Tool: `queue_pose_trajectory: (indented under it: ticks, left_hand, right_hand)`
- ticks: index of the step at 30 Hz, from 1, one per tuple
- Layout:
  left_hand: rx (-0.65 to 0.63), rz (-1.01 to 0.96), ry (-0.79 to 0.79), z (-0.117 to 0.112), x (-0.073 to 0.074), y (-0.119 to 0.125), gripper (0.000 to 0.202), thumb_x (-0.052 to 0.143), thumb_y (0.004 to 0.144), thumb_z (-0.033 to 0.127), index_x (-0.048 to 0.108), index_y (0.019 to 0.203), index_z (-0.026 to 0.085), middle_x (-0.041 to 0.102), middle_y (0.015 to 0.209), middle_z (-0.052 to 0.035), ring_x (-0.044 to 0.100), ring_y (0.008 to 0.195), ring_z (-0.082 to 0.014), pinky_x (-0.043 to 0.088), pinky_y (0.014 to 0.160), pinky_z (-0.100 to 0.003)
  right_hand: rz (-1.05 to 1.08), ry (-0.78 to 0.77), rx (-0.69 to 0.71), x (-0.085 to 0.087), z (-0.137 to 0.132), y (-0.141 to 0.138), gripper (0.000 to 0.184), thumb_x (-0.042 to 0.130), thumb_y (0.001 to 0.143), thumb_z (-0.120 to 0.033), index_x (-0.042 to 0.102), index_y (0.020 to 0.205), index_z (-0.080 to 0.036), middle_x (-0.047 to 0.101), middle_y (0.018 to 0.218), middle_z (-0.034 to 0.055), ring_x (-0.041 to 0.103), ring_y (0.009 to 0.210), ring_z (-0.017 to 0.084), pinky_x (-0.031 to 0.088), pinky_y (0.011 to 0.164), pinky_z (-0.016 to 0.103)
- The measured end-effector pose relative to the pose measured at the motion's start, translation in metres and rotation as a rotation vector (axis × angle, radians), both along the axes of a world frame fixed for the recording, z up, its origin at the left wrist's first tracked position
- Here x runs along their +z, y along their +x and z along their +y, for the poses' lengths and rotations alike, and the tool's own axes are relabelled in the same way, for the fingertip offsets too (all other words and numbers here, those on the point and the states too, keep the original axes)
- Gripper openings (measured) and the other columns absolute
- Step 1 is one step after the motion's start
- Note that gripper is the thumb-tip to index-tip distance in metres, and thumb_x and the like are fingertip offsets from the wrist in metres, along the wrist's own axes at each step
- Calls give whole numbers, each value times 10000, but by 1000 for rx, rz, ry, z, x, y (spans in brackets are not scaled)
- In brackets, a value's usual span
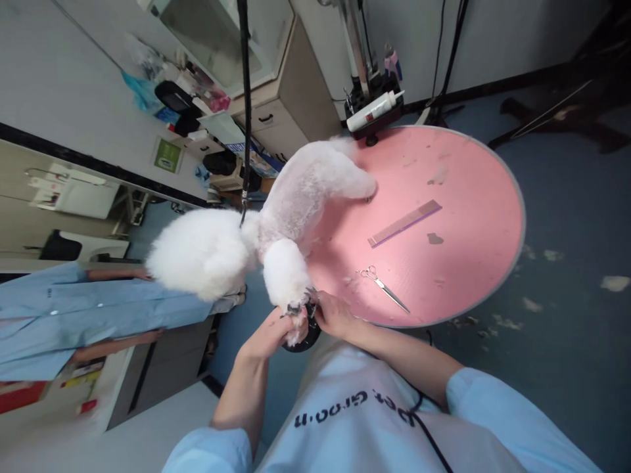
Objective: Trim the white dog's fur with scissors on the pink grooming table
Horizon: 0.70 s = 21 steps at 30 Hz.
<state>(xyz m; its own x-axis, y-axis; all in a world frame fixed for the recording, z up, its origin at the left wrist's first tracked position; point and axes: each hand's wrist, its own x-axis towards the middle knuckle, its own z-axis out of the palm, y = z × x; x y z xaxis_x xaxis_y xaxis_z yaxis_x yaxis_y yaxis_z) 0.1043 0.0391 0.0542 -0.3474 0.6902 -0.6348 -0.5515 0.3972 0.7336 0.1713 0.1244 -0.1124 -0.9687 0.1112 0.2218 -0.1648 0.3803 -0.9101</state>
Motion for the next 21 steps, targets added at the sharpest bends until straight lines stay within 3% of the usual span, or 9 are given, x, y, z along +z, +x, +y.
queue_pose_trajectory:
  ticks: [6, 9, 15, 21]
  left_hand:
    - [-24, 124, -140, -12, -7, -3, 354, 585, 761, 409, 402, 674, 119, 374, 515, 29, 383, 488, -44, 306, 501, -197]
    - [-53, 177, -183, -13, -8, -3, 329, 555, 759, 411, 422, 703, 116, 398, 552, 22, 387, 522, -48, 321, 526, -202]
    - [-178, 266, -295, -4, -3, 1, 310, 492, 766, 406, 420, 692, 114, 416, 575, 4, 378, 546, -51, 319, 546, -193]
    - [-200, 333, -326, -5, -1, -1, 294, 442, 786, 397, 417, 702, 117, 401, 588, 5, 357, 556, -51, 311, 556, -185]
  right_hand:
    - [-25, 48, 75, -4, 11, 2, 237, 468, 786, -147, 488, 1022, -161, 615, 908, 77, 579, 805, 189, 434, 685, 292]
    - [-115, 122, 84, -3, 21, 3, 213, 405, 806, -82, 495, 988, -150, 617, 851, 72, 577, 769, 179, 415, 657, 280]
    - [-176, 289, 139, 12, 45, 5, 208, 448, 782, -74, 519, 965, -143, 622, 869, 91, 566, 777, 198, 399, 670, 298]
    - [-201, 485, 177, 23, 69, 8, 163, 454, 792, -80, 544, 897, -165, 633, 850, 87, 561, 801, 216, 384, 723, 323]
